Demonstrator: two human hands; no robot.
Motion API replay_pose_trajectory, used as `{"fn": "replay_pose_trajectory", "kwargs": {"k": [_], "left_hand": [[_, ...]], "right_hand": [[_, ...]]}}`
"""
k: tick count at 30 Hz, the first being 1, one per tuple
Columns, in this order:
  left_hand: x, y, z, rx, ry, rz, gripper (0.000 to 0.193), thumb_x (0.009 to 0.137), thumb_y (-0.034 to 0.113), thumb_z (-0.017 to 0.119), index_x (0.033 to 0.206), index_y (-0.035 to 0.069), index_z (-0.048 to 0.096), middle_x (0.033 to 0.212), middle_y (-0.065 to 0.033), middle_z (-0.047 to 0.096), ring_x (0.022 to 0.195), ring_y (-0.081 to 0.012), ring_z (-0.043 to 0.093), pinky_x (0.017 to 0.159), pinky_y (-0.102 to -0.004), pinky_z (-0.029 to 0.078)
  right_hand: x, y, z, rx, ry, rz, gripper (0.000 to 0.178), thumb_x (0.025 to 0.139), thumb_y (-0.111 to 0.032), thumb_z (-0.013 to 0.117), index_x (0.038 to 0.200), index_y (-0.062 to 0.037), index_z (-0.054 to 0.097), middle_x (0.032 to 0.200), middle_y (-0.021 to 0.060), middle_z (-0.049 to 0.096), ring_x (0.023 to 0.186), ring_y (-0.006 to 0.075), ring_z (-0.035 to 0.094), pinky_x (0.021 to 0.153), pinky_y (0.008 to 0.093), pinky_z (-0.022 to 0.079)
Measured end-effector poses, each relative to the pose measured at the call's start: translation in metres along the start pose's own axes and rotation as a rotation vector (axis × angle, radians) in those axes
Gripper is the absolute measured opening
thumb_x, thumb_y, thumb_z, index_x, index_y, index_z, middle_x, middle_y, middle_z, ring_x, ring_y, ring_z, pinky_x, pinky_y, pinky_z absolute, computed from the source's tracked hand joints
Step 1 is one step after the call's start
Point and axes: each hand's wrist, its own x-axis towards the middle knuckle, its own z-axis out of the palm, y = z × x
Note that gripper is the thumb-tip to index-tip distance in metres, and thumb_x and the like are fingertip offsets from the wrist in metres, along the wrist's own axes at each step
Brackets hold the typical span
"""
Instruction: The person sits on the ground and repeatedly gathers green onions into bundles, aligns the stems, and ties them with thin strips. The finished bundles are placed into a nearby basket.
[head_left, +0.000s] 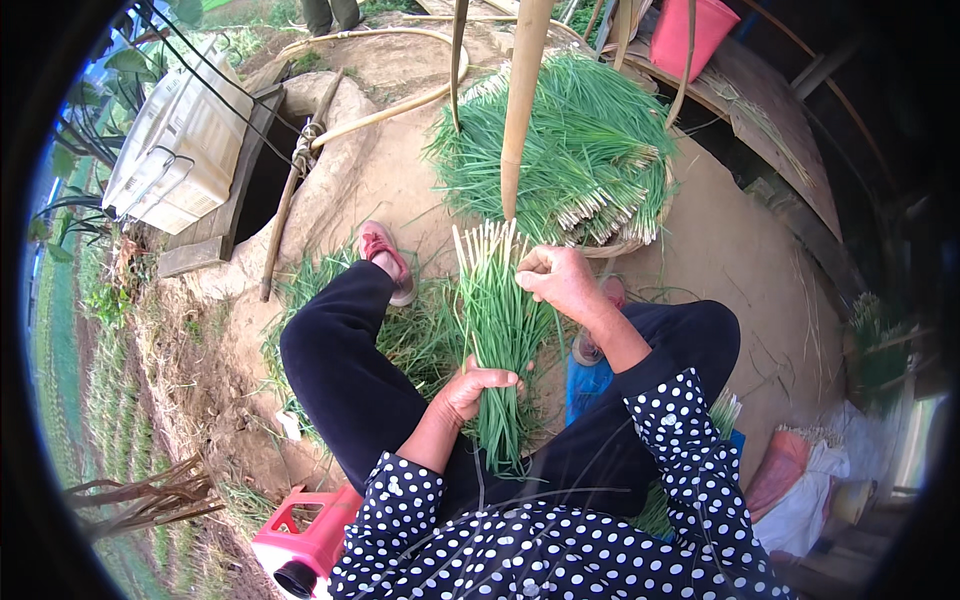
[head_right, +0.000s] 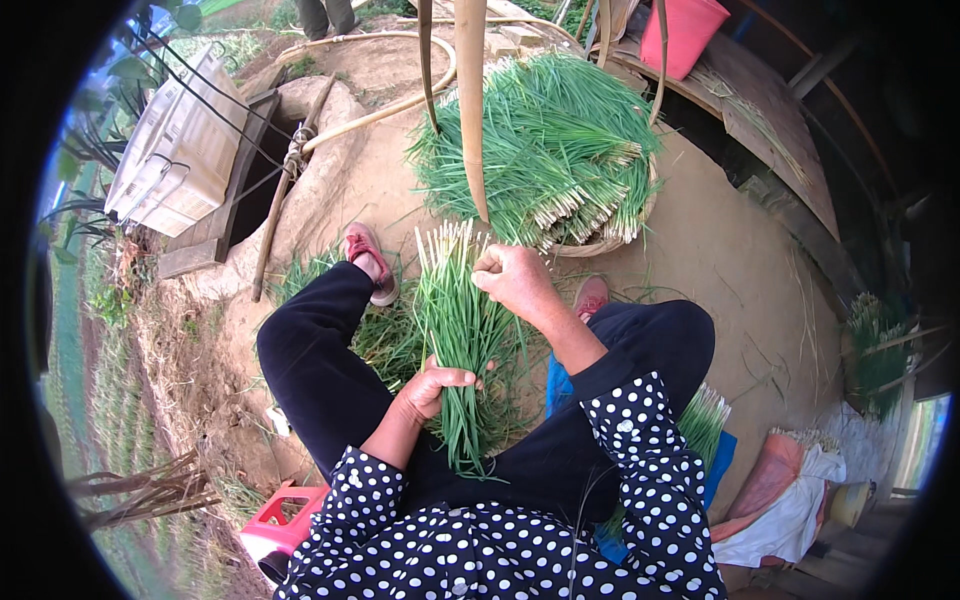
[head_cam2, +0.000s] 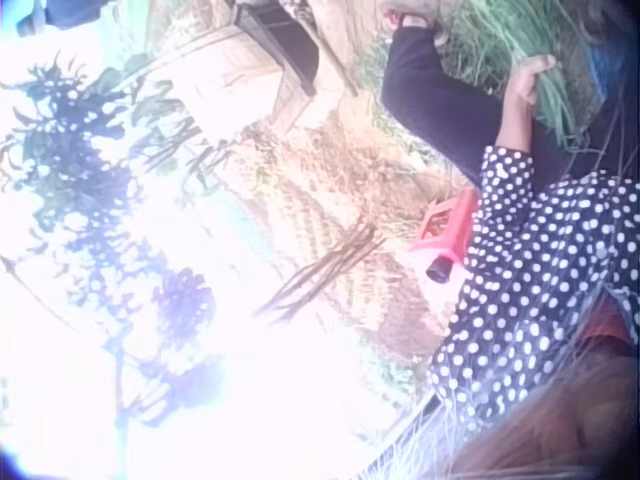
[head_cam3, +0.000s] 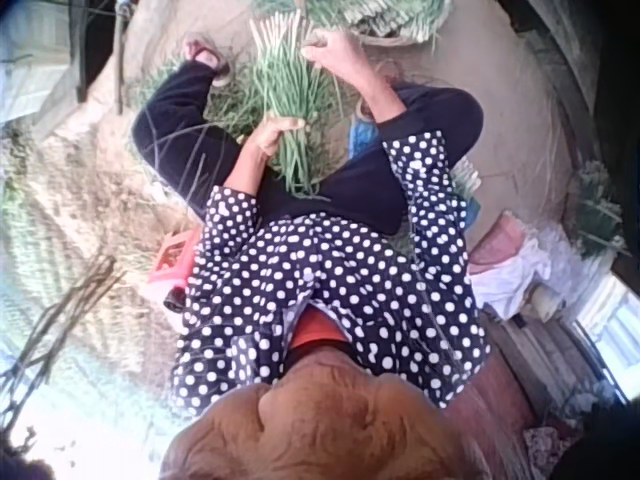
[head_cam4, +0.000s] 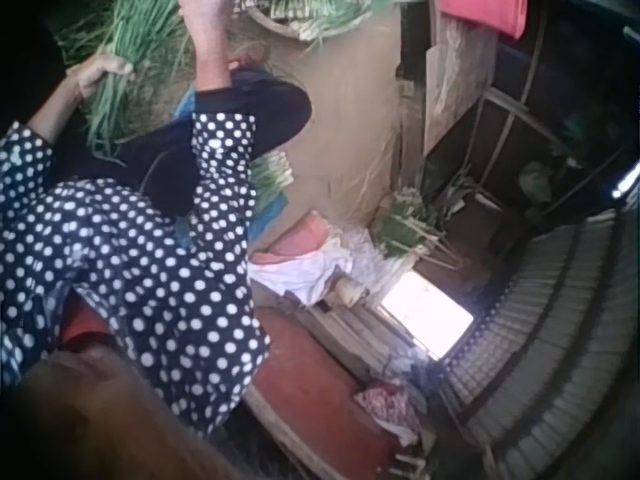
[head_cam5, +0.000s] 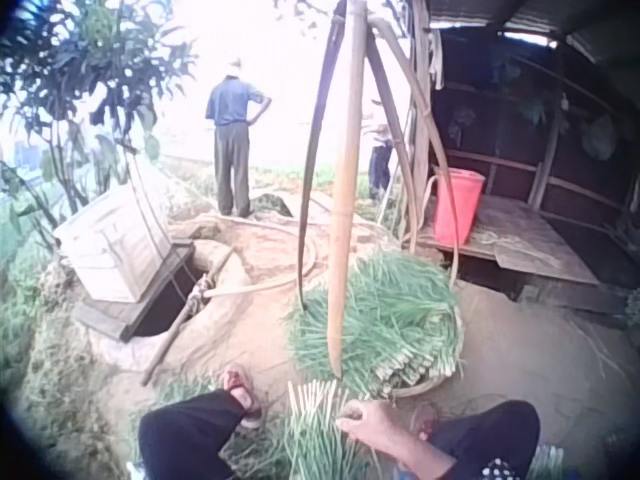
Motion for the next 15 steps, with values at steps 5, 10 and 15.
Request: {"fn": "replay_pose_trajectory", "kwargs": {"k": [5,10,15], "left_hand": [[0.000,-0.001,-0.001,-0.045,-0.031,-0.008,0.052,0.071,0.004,0.070,0.121,0.000,0.054,0.102,-0.0100,0.067,0.078,-0.0190,0.064,0.072,-0.0336,0.054],[0.001,-0.002,-0.005,-0.088,-0.012,-0.007,0.054,0.071,0.003,0.069,0.123,0.000,0.053,0.105,-0.0119,0.066,0.080,-0.0196,0.064,0.074,-0.0330,0.054],[0.001,0.000,-0.006,-0.093,-0.010,-0.011,0.053,0.071,0.002,0.067,0.122,0.001,0.054,0.105,-0.0129,0.067,0.077,-0.0190,0.063,0.074,-0.0314,0.054]], "right_hand": [[0.000,0.001,-0.008,0.191,0.021,0.084,0.011,0.080,-0.007,0.064,0.086,0.0027,0.063,0.072,0.0048,0.065,0.055,0.0102,0.060,0.052,0.0254,0.048],[-0.003,-0.006,-0.028,0.429,-0.025,0.211,0.012,0.088,-0.014,0.059,0.095,-0.0058,0.055,0.080,0.0073,0.067,0.053,0.0084,0.059,0.040,0.0174,0.031],[0.002,0.000,-0.046,0.783,0.035,0.199,0.011,0.088,-0.014,0.061,0.097,-0.0083,0.058,0.075,0.0044,0.064,0.053,0.0084,0.056,0.047,0.0201,0.040]]}}
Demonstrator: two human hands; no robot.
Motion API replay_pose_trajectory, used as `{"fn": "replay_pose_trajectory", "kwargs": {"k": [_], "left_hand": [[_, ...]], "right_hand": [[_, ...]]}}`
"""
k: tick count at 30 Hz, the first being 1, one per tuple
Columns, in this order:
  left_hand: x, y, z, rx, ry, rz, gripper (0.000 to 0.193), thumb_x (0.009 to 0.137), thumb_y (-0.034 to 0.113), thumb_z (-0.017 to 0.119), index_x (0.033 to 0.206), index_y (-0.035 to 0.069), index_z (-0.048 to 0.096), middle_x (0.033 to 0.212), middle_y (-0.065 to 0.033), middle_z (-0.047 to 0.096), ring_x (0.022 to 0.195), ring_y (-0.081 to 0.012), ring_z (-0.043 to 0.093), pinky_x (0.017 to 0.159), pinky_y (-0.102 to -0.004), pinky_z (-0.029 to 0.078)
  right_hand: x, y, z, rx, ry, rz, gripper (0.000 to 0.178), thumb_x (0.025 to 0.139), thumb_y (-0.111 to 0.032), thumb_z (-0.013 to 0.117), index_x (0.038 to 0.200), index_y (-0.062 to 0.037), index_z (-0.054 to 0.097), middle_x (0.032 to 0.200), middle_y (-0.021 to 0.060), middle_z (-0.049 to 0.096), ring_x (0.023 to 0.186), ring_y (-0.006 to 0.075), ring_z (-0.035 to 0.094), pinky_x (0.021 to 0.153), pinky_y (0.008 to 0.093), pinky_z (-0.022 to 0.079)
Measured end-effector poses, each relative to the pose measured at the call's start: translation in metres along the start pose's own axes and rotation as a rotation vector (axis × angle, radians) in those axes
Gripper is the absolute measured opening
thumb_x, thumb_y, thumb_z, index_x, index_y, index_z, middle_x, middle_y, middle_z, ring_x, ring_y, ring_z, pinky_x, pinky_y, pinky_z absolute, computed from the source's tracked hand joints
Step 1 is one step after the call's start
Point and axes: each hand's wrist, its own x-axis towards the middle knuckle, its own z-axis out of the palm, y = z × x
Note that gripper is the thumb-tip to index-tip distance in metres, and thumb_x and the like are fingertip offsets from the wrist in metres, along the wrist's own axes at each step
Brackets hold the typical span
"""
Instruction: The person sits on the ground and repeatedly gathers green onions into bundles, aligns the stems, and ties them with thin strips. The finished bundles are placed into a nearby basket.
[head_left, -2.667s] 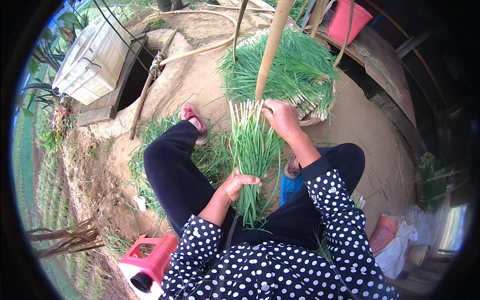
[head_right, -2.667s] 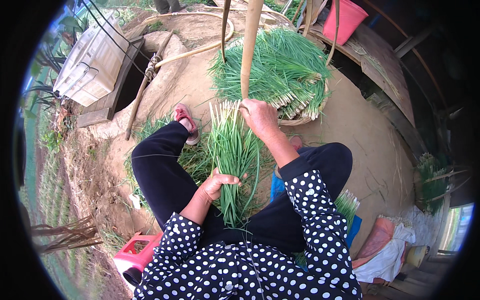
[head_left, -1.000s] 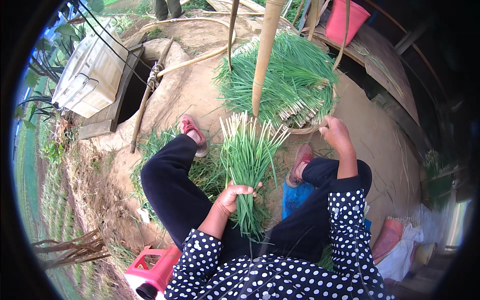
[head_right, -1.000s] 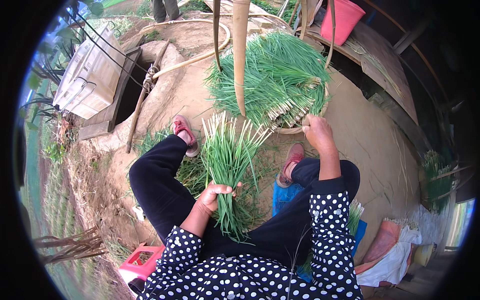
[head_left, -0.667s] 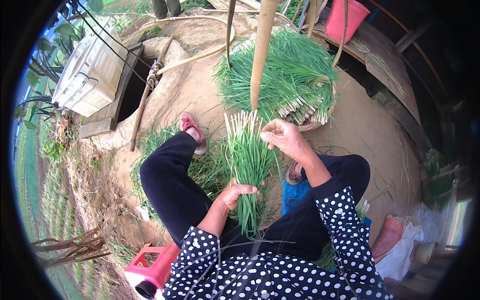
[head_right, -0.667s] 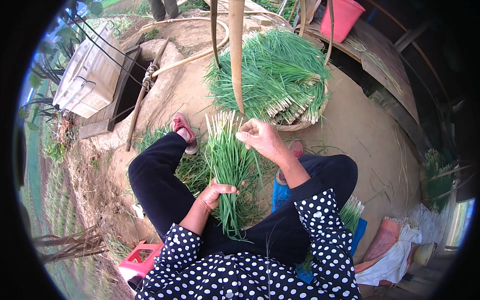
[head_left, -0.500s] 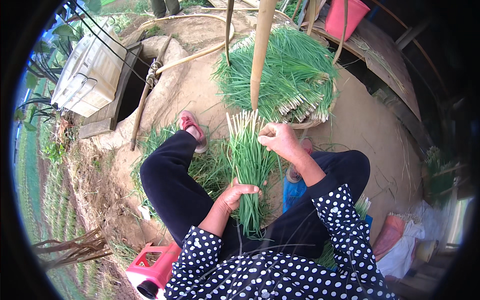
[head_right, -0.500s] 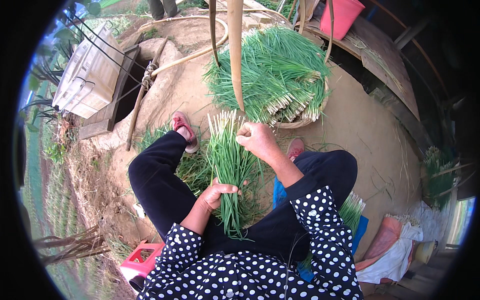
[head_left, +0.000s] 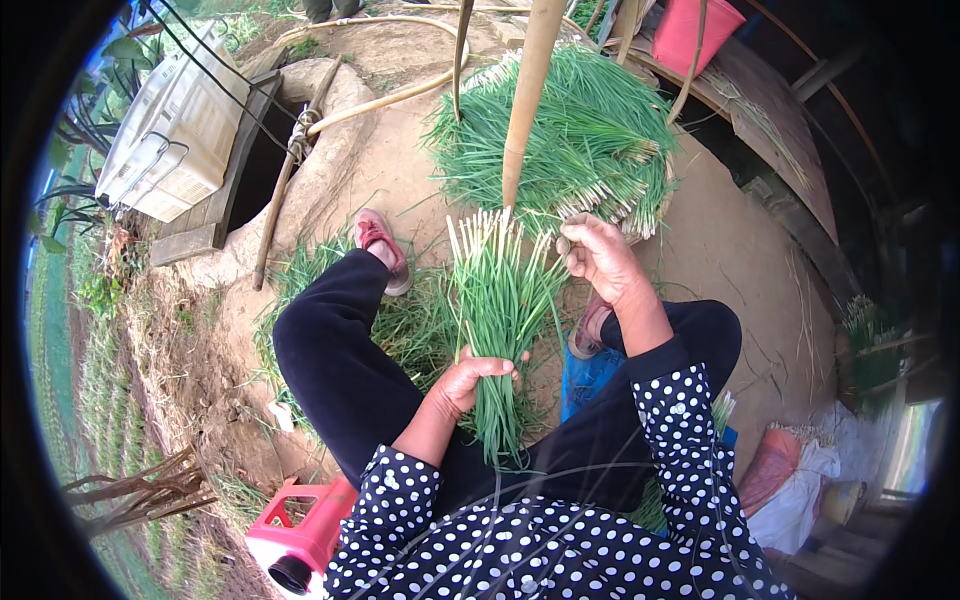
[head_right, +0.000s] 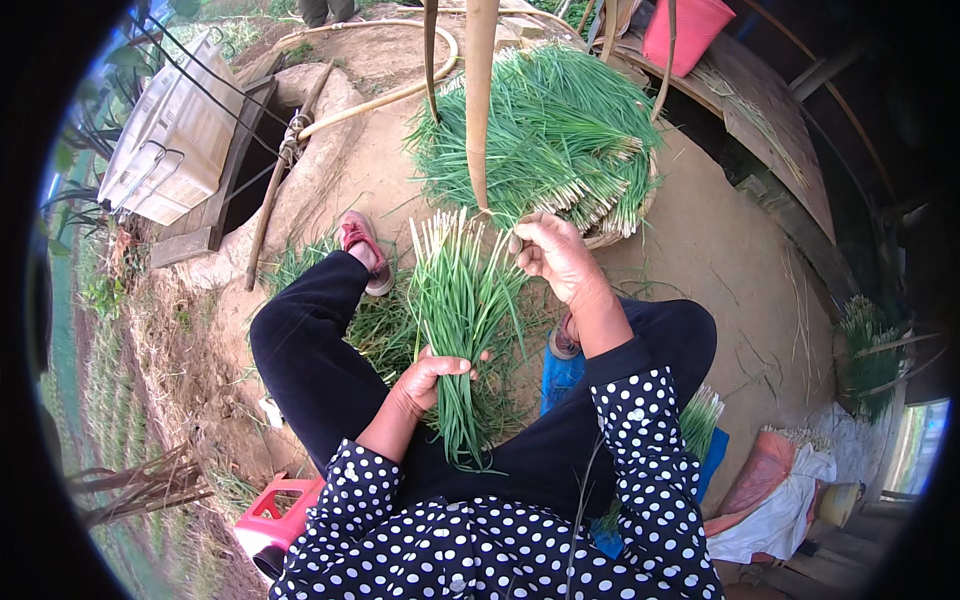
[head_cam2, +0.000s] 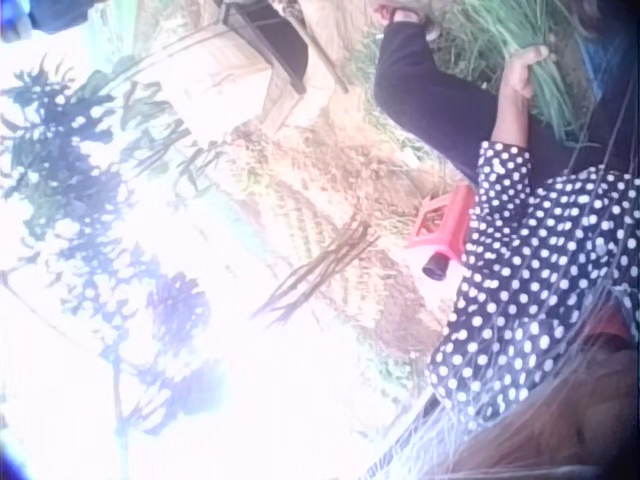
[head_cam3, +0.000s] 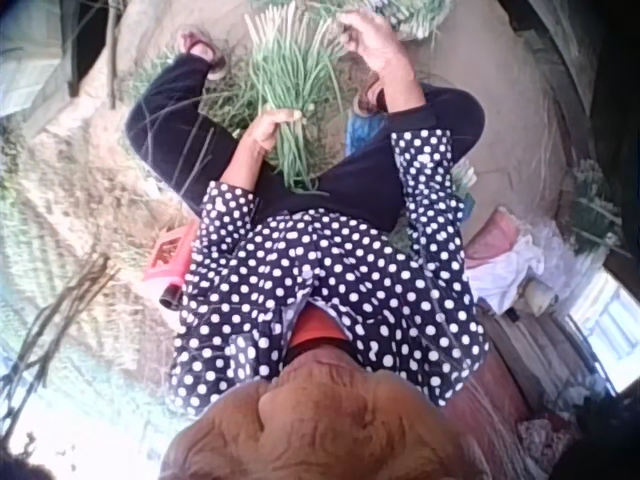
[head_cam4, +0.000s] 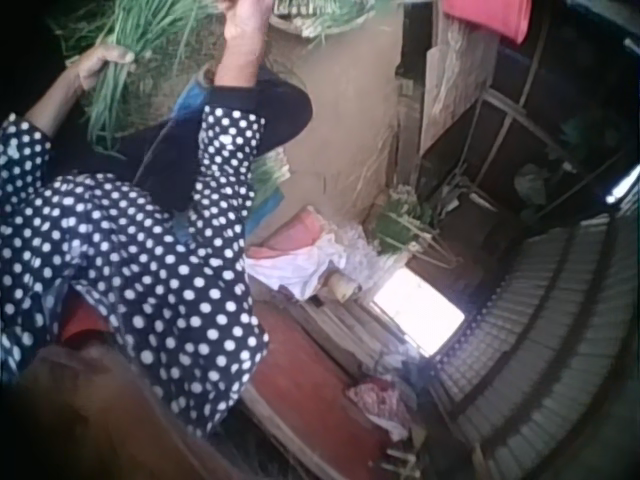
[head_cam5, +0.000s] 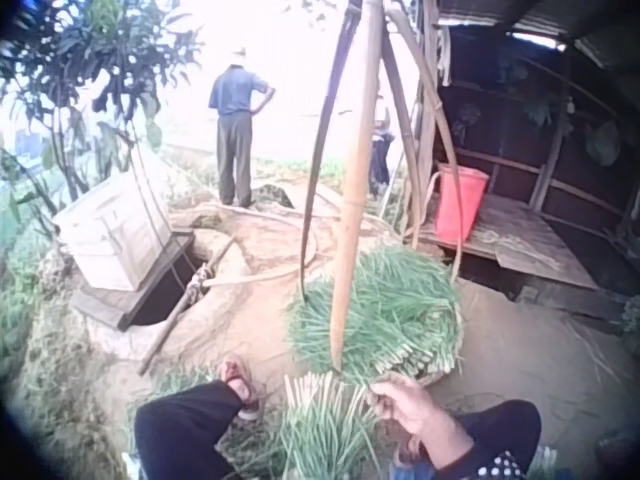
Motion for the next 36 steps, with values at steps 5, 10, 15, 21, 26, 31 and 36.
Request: {"fn": "replay_pose_trajectory", "kwargs": {"k": [5,10,15,21,26,31,36], "left_hand": [[-0.002,0.002,0.001,0.024,0.057,0.010,0.049,0.070,0.001,0.066,0.118,-0.002,0.056,0.102,-0.0127,0.068,0.075,-0.0182,0.063,0.074,-0.0316,0.054],[0.001,0.002,0.002,0.064,0.030,0.009,0.053,0.070,0.002,0.067,0.121,-0.002,0.055,0.103,-0.0135,0.068,0.076,-0.0183,0.063,0.075,-0.0312,0.053],[0.002,-0.001,0.007,0.152,0.074,0.036,0.050,0.068,0.003,0.072,0.116,0.000,0.058,0.098,-0.0111,0.069,0.075,-0.0168,0.064,0.072,-0.0326,0.054],[0.002,-0.001,0.011,0.164,0.079,0.010,0.050,0.068,0.002,0.072,0.116,0.000,0.058,0.099,-0.0116,0.069,0.075,-0.0172,0.064,0.071,-0.0325,0.054],[-0.001,0.001,0.007,0.103,0.091,0.024,0.049,0.068,0.001,0.072,0.116,0.001,0.059,0.098,-0.0107,0.068,0.077,-0.0173,0.064,0.071,-0.0321,0.054],[0.002,0.001,0.006,0.163,0.103,0.068,0.051,0.069,-0.002,0.069,0.119,-0.002,0.056,0.101,-0.0136,0.068,0.077,-0.0180,0.065,0.073,-0.0314,0.054],[0.003,0.001,0.007,0.190,0.078,0.035,0.047,0.068,0.003,0.073,0.113,0.001,0.060,0.099,-0.0088,0.068,0.084,-0.0164,0.064,0.079,-0.0301,0.051]], "right_hand": [[-0.014,-0.044,-0.045,-0.564,0.252,-0.167,0.014,0.083,-0.016,0.065,0.092,-0.0057,0.063,0.075,0.0065,0.067,0.063,0.0136,0.063,0.054,0.0258,0.048],[-0.017,-0.013,-0.035,-1.274,0.204,-0.283,0.030,0.076,-0.015,0.070,0.103,-0.0027,0.067,0.087,0.0144,0.070,0.079,0.0248,0.068,0.072,0.0382,0.052],[-0.004,0.008,0.008,-0.857,-0.018,-0.432,0.038,0.085,-0.012,0.068,0.120,-0.0011,0.059,0.082,0.0059,0.063,0.060,0.0092,0.056,0.057,0.0250,0.048],[0.008,0.024,0.022,-0.884,-0.075,-0.417,0.015,0.087,-0.014,0.065,0.086,0.0009,0.062,0.066,0.0042,0.063,0.058,0.0105,0.061,0.053,0.0264,0.048],[0.011,0.002,-0.010,-0.553,0.209,-0.416,0.012,0.089,-0.014,0.063,0.088,-0.0013,0.063,0.071,0.0004,0.062,0.054,0.0071,0.056,0.051,0.0232,0.045],[-0.001,-0.011,-0.021,-0.530,0.260,-0.343,0.015,0.089,-0.017,0.065,0.093,-0.0030,0.063,0.075,0.0008,0.064,0.058,0.0052,0.057,0.051,0.0183,0.040],[-0.007,0.023,0.014,-0.670,-0.087,-0.074,0.022,0.085,-0.017,0.070,0.097,0.0003,0.064,0.078,0.0023,0.065,0.059,0.0068,0.058,0.051,0.0200,0.041]]}}
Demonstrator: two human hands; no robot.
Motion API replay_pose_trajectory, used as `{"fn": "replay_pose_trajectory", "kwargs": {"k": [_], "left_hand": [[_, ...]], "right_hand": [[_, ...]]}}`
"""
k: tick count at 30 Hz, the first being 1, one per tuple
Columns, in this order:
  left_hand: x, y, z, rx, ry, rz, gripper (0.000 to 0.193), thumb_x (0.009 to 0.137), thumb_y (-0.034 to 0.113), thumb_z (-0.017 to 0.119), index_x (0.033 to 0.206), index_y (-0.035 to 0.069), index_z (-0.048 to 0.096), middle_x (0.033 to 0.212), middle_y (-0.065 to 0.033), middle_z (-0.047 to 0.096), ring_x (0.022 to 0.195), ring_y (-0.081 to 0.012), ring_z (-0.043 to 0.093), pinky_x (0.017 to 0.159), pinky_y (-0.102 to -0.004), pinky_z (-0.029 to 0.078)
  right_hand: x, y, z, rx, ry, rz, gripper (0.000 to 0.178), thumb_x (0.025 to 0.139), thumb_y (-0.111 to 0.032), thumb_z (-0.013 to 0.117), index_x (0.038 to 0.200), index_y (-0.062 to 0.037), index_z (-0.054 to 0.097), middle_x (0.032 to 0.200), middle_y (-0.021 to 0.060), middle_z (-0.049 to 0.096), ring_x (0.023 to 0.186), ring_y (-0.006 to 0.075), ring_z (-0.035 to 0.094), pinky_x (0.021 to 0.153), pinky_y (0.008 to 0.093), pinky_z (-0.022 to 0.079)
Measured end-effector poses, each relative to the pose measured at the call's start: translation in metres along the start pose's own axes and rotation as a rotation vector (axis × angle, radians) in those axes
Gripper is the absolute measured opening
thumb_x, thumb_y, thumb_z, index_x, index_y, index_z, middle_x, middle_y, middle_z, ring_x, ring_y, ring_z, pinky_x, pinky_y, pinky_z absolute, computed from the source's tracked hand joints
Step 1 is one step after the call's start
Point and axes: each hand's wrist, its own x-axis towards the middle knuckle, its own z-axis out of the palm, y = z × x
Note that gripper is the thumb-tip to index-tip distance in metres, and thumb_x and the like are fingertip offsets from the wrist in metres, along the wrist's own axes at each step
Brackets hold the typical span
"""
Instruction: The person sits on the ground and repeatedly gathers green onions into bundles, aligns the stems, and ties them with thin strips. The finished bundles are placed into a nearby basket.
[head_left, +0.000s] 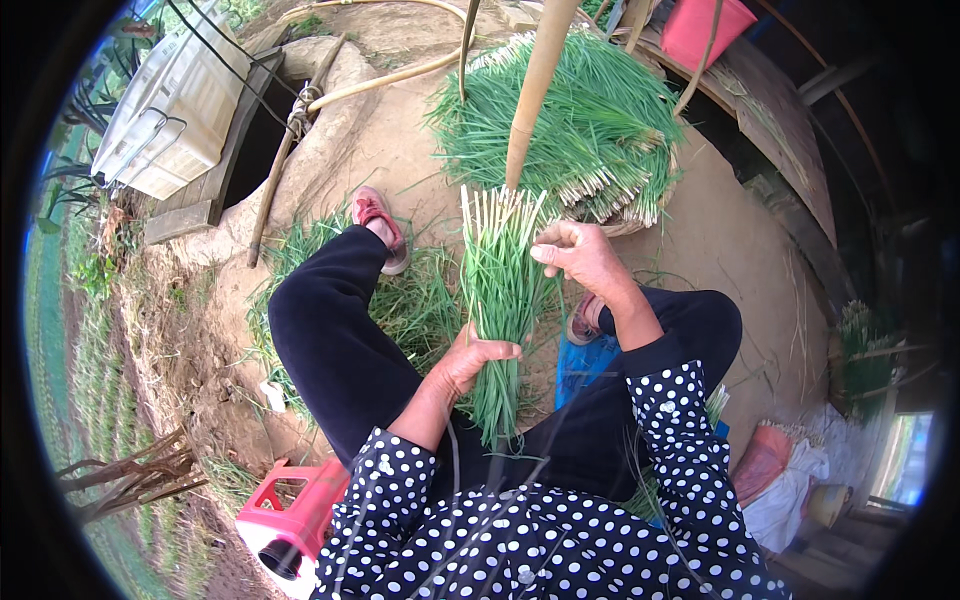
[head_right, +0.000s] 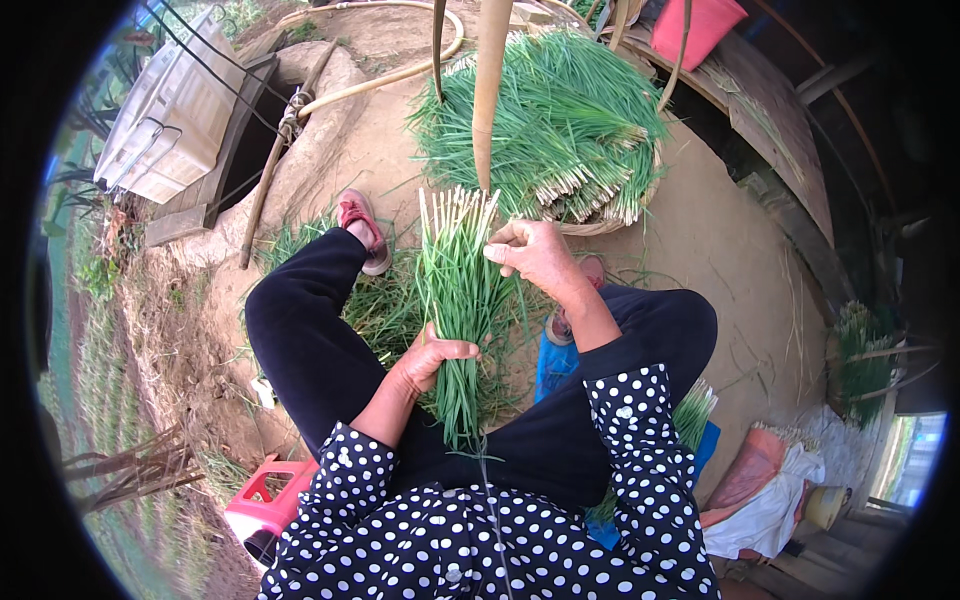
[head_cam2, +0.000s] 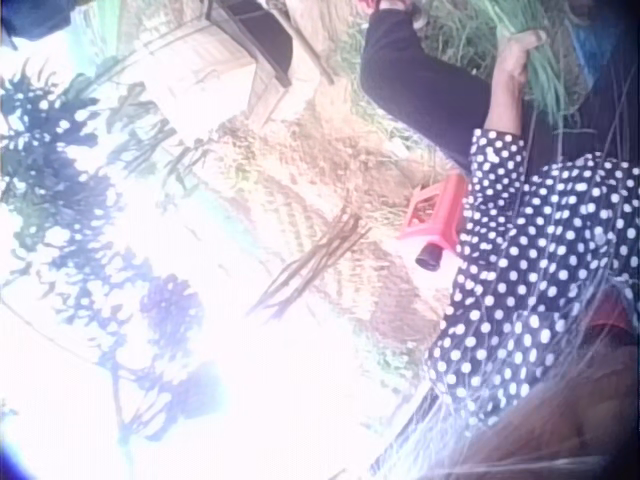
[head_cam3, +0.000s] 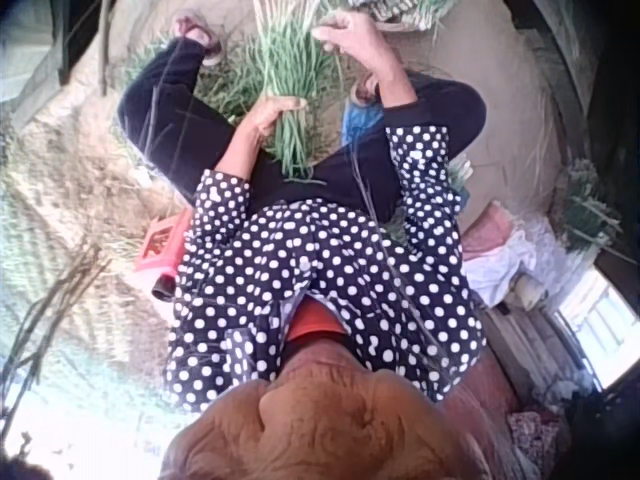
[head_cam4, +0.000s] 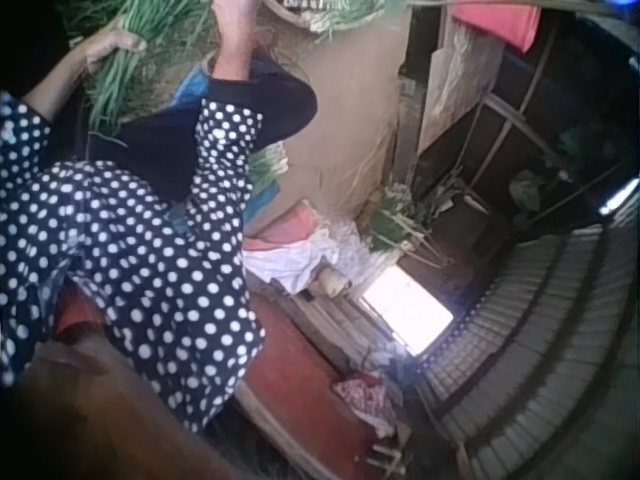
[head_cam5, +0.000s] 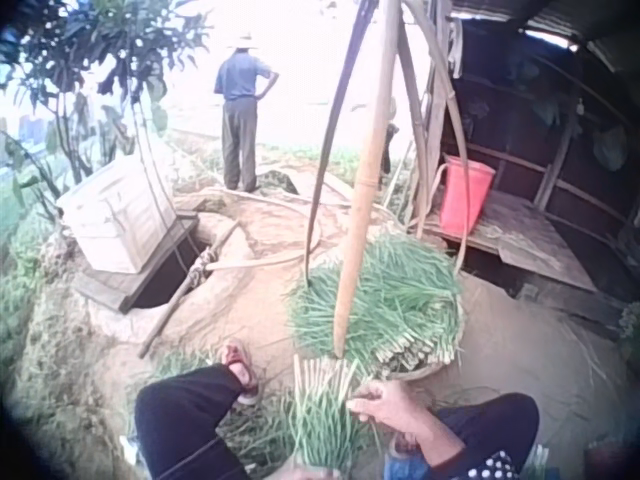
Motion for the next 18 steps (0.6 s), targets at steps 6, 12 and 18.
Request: {"fn": "replay_pose_trajectory", "kwargs": {"k": [6,12,18], "left_hand": [[-0.003,0.001,0.004,0.035,0.041,0.031,0.050,0.067,0.004,0.073,0.114,0.000,0.059,0.101,-0.0091,0.068,0.089,-0.0171,0.064,0.083,-0.0316,0.051],[0.005,-0.001,0.001,-0.016,0.049,0.028,0.045,0.067,-0.001,0.070,0.111,-0.001,0.059,0.096,-0.0095,0.067,0.083,-0.0185,0.064,0.078,-0.0322,0.052],[0.007,-0.003,-0.005,-0.043,0.107,-0.034,0.041,0.069,-0.005,0.066,0.109,-0.004,0.058,0.094,-0.0124,0.067,0.077,-0.0199,0.064,0.071,-0.0325,0.054]], "right_hand": [[0.005,0.003,0.008,-0.038,0.039,0.022,0.022,0.084,-0.016,0.070,0.094,0.0028,0.065,0.078,0.0022,0.064,0.059,0.0077,0.056,0.056,0.0244,0.046],[0.000,0.012,0.017,-0.871,0.412,-0.455,0.012,0.081,-0.016,0.065,0.083,-0.0052,0.062,0.075,0.0100,0.064,0.064,0.0291,0.063,0.061,0.0399,0.050],[0.008,0.025,0.011,-1.043,0.480,-0.386,0.010,0.081,-0.017,0.061,0.082,-0.0079,0.057,0.079,0.0123,0.062,0.073,0.0353,0.063,0.064,0.0470,0.050]]}}
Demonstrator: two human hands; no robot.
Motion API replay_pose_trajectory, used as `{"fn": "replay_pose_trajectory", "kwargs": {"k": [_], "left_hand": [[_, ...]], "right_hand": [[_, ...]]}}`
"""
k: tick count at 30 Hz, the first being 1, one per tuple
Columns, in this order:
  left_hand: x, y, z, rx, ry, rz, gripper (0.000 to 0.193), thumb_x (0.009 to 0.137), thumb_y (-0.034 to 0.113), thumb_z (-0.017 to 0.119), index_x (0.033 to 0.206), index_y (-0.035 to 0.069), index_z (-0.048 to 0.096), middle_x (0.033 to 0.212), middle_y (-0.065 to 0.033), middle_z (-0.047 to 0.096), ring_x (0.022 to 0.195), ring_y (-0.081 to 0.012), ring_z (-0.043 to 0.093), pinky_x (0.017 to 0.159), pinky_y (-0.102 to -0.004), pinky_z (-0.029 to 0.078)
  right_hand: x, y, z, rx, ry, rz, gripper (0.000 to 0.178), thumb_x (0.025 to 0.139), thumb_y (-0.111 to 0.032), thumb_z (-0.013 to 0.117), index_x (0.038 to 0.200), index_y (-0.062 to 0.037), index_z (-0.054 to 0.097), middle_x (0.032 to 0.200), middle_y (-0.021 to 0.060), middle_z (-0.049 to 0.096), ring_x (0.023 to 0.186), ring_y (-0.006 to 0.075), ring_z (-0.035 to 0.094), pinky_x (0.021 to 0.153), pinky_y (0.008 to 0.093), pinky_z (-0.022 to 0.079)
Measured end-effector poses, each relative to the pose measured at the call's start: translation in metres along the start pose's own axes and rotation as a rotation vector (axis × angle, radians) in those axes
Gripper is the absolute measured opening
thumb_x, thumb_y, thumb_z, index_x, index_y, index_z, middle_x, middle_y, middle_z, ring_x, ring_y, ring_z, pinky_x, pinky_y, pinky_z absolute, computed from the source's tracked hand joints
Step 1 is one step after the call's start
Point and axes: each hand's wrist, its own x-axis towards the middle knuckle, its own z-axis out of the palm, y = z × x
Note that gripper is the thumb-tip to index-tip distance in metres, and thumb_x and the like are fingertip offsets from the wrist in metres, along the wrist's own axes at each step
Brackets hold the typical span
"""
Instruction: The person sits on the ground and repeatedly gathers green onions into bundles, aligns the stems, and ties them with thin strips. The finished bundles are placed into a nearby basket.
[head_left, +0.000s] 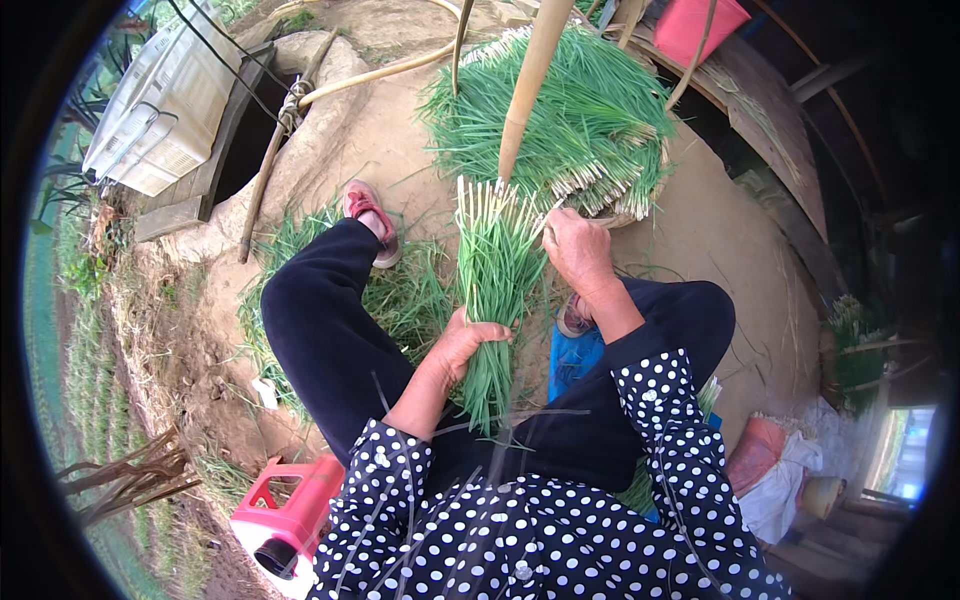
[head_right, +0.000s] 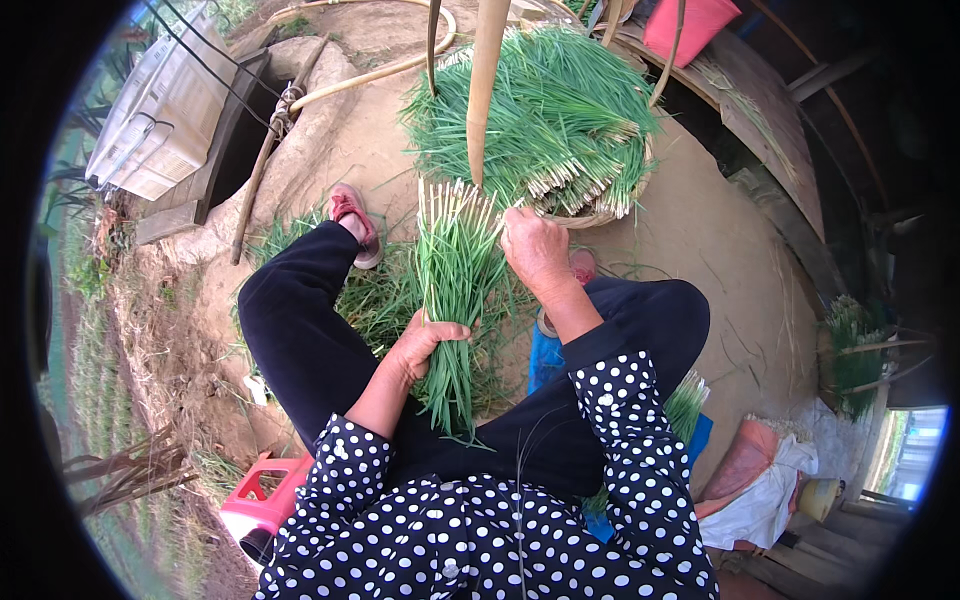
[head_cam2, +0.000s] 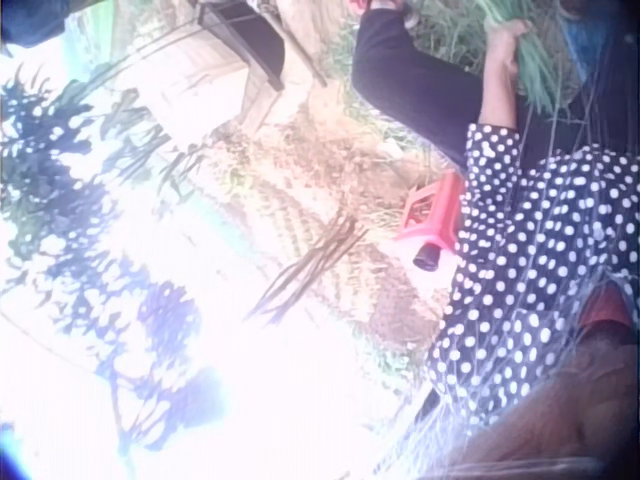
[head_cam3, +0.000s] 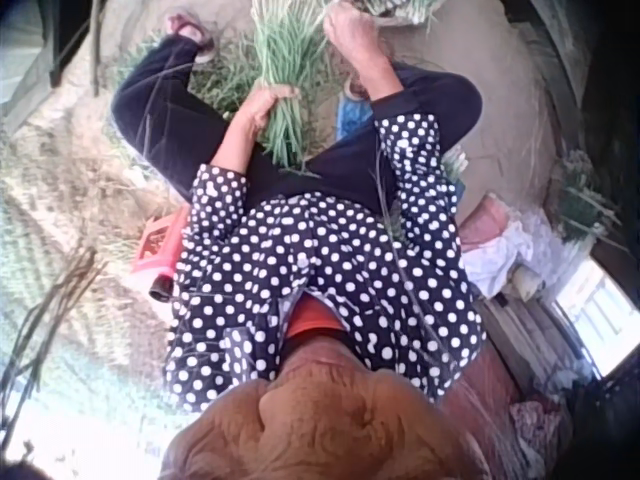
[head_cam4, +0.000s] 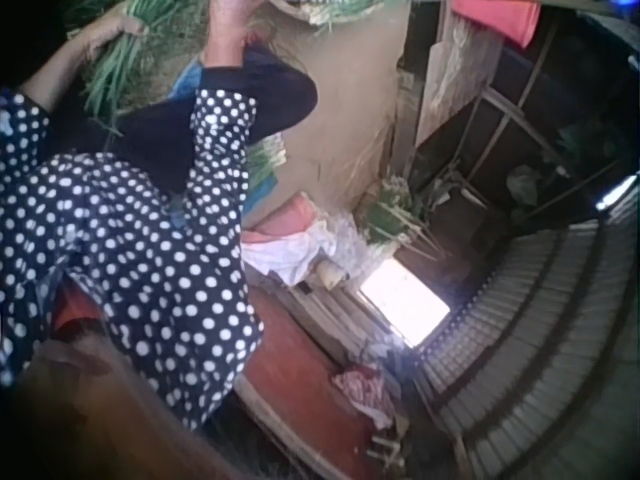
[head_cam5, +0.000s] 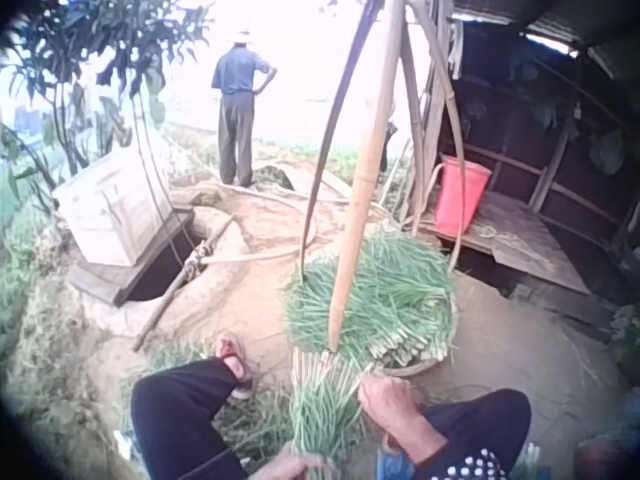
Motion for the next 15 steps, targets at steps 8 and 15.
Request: {"fn": "replay_pose_trajectory", "kwargs": {"k": [8,15], "left_hand": [[-0.010,0.007,-0.009,-0.068,0.009,0.025,0.043,0.067,-0.003,0.066,0.110,-0.003,0.059,0.095,-0.0107,0.067,0.076,-0.0200,0.064,0.068,-0.0340,0.054],[-0.009,0.010,-0.005,-0.068,-0.066,0.107,0.045,0.066,0.000,0.068,0.110,-0.002,0.059,0.097,-0.0093,0.067,0.081,-0.0189,0.063,0.075,-0.0326,0.052]], "right_hand": [[0.017,0.091,-0.062,-0.152,0.337,0.371,0.014,0.083,-0.021,0.062,0.085,-0.0075,0.059,0.083,0.0131,0.066,0.078,0.0370,0.062,0.067,0.0488,0.048],[0.001,0.090,-0.070,0.370,-0.350,0.605,0.023,0.076,-0.017,0.070,0.094,-0.0020,0.069,0.072,0.0117,0.069,0.060,0.0222,0.067,0.059,0.0346,0.051]]}}
